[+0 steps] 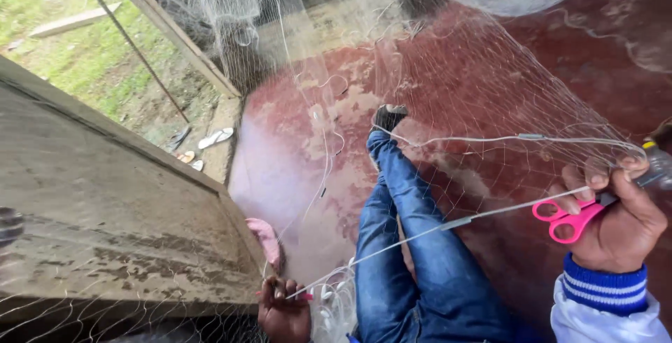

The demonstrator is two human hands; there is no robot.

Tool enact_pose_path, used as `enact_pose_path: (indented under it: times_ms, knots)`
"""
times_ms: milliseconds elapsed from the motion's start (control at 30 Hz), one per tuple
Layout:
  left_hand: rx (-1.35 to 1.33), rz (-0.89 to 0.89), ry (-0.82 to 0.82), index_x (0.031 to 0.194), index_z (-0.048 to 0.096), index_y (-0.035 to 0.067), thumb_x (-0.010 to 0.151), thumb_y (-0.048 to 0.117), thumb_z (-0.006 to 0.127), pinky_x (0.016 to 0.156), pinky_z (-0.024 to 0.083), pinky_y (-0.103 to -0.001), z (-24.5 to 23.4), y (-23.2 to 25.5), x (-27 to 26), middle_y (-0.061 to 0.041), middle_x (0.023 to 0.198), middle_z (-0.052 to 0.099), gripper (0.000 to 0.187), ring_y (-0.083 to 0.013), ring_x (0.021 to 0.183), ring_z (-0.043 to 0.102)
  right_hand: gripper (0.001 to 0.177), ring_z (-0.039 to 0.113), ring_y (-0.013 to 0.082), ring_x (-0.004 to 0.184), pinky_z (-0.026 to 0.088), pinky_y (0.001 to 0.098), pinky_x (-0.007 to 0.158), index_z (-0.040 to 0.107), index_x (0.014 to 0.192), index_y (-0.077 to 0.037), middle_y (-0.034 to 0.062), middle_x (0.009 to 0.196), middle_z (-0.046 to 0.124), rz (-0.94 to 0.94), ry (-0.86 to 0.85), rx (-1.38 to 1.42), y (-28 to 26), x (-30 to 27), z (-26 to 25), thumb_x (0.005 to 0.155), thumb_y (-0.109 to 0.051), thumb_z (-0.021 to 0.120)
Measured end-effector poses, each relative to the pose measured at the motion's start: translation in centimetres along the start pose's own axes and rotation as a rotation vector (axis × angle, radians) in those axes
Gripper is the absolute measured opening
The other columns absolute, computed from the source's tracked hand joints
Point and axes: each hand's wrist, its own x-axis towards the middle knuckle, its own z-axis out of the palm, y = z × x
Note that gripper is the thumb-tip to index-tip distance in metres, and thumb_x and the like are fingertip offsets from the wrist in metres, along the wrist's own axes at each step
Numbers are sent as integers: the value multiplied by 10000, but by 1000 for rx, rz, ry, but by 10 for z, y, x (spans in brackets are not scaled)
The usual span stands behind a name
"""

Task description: Repairing a fishing net by tying knots and manipulating the mesh with a shuttle tool

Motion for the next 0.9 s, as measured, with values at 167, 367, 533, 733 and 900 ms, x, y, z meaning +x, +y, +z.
enact_pose_path:
  times_ms: [167,367,533,733,900]
  knots:
    - [48,4,75,900,572,90,925,205,432,508,337,-253,-1,-2,3,17,600,460,183,-112,570,428,214,465,99,704,376,215,571,635,1017,-173,20,839,569,-13,-20,-53,1,-3,8,967,-86,446]
    - [-46,-64,193,904,580,120,929,225,453,500,441,-256,13,-22,32,39,585,546,166,-110,565,554,200,458,116,754,387,225,573,640,1051,-159,19,833,615,81,-47,14,17,-5,14,969,-106,465]
    - [-212,-225,151,878,611,103,884,155,484,490,432,-286,-6,-74,85,27,559,574,137,-129,520,539,189,458,116,805,389,221,610,619,1082,-168,-19,781,593,30,-51,-151,26,-8,16,928,-149,511]
    - [-185,-352,179,941,599,141,882,237,523,505,380,-288,-10,-157,132,-56,802,592,136,-152,649,541,278,440,158,810,373,253,592,602,1142,-153,-1,742,521,7,-8,-284,19,-9,-3,896,-128,475]
    - [1093,187,226,1341,321,54,885,237,444,728,447,-249,33,-195,132,-105,1303,420,507,-152,865,509,246,480,106,723,327,248,596,630,1143,-158,-9,795,602,114,-55,-147,-1,0,-13,905,-124,580]
